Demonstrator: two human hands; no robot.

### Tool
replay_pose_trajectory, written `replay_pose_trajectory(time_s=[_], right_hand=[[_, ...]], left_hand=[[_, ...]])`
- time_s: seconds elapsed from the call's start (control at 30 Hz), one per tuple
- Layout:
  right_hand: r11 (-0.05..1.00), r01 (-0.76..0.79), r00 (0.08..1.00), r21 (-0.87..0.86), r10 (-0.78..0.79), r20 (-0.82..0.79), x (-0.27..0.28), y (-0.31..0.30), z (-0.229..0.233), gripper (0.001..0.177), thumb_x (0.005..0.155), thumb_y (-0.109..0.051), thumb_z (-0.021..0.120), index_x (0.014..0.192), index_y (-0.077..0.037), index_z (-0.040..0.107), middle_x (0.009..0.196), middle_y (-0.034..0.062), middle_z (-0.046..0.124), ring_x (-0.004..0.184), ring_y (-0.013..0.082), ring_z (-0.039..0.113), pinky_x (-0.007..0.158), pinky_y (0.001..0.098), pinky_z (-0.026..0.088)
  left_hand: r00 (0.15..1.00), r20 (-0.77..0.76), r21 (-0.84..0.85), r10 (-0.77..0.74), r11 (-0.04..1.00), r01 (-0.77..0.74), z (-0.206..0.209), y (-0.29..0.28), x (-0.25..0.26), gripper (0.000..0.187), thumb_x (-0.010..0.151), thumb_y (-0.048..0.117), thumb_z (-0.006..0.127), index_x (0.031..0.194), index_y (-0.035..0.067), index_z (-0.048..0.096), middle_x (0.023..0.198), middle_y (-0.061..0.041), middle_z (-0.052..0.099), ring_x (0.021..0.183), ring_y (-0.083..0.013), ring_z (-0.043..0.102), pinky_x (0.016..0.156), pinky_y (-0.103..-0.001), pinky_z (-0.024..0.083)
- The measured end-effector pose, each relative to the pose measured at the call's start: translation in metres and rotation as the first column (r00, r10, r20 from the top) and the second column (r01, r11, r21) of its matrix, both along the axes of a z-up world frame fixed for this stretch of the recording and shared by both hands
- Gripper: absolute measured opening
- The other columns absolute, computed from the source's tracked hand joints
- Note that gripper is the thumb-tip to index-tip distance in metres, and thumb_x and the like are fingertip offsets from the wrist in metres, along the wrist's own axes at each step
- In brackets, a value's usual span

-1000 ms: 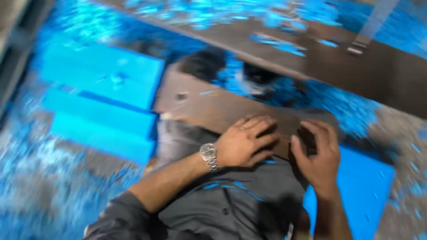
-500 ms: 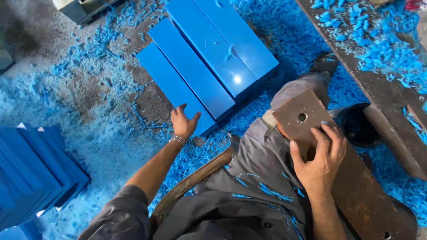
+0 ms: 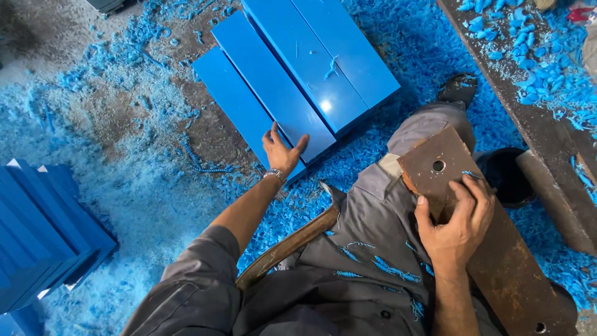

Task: The person sits at a bench drill press and drills holes through rusty flat metal plates. They position each plate under the drill bit, hold it steady with one hand, pull the drill press lever with the other, then set the drilled plate aside and take the next plate.

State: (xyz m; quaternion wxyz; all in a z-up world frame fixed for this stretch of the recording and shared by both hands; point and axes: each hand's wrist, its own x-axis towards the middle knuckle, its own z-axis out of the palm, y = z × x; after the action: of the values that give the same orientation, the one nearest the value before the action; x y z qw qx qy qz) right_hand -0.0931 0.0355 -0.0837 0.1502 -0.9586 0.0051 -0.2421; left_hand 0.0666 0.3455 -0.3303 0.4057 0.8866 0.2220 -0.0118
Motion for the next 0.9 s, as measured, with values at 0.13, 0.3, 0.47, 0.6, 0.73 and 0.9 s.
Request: replay_pose_trajectory(time_s=[0.13,0.3,0.47,0.6,0.73,0.9], right_hand=[[1.0,0.014,1.0,-0.017,-0.014,0.003,-0.002,-0.001,-0.002,0.049,0.101,-0.037,0.074,0.132,-0.001,0.059,0.147,0.0157,0.053,0.145,0.0364,0.047,0.129,0.0576,0.035],[0.999,0.029,1.0,-0.029,-0.029,0.002,0.0,-0.001,-0.003,0.049,0.1,-0.037,0.073,0.131,-0.001,0.06,0.145,0.0154,0.053,0.144,0.0358,0.048,0.128,0.0577,0.035],[1.0,0.023,1.0,-0.019,-0.022,0.022,0.0,0.002,0.004,0.049,0.098,-0.036,0.074,0.129,-0.001,0.06,0.144,0.0154,0.053,0.142,0.0363,0.049,0.125,0.0563,0.038],[0.999,0.034,0.999,-0.01,-0.034,0.034,0.003,0.002,0.01,0.048,0.096,-0.033,0.076,0.128,-0.001,0.06,0.143,0.0156,0.054,0.141,0.0368,0.05,0.123,0.0561,0.039],[0.998,0.021,0.999,0.055,-0.024,0.048,-0.005,0.018,0.016,0.045,0.093,-0.026,0.078,0.126,-0.001,0.06,0.136,0.0165,0.056,0.134,0.0383,0.052,0.116,0.0536,0.042],[0.953,-0.098,0.995,0.286,0.097,0.019,-0.012,0.078,0.025,0.033,0.09,-0.019,0.076,0.118,-0.008,0.065,0.115,0.0119,0.067,0.108,0.0314,0.067,0.095,0.0425,0.055]], left_hand=[[0.988,-0.15,-0.145,-0.041,0.989,0.019,0.008,-0.016,0.008,0.124,0.065,0.062,0.088,0.152,0.0,0.026,0.143,-0.029,0.037,0.125,-0.0439,0.051,0.1,-0.049,0.048],[0.963,-0.268,-0.157,0.003,0.986,-0.047,-0.017,-0.005,0.006,0.103,0.061,0.064,0.09,0.128,-0.005,0.051,0.118,-0.022,0.068,0.108,-0.0343,0.069,0.092,-0.043,0.056],[0.955,-0.296,-0.481,0.016,0.862,-0.164,-0.039,0.025,0.0,0.085,0.066,0.045,0.093,0.124,-0.005,0.055,0.111,-0.019,0.072,0.097,-0.0278,0.073,0.086,-0.04,0.06],[0.927,-0.374,-0.678,0.003,0.681,-0.276,0.009,0.038,-0.016,0.072,0.074,0.029,0.087,0.129,0.0,0.052,0.116,-0.016,0.069,0.102,-0.0278,0.07,0.089,-0.043,0.058],[0.933,-0.357,-0.836,-0.056,0.464,-0.292,0.052,0.045,-0.039,0.061,0.081,0.017,0.079,0.133,0.004,0.048,0.123,-0.013,0.064,0.111,-0.0261,0.067,0.091,-0.047,0.056],[0.954,-0.214,-0.915,-0.212,0.384,-0.12,0.141,0.029,-0.056,0.058,0.084,0.021,0.077,0.135,0.006,0.054,0.124,-0.011,0.068,0.11,-0.0242,0.067,0.092,-0.042,0.056]])
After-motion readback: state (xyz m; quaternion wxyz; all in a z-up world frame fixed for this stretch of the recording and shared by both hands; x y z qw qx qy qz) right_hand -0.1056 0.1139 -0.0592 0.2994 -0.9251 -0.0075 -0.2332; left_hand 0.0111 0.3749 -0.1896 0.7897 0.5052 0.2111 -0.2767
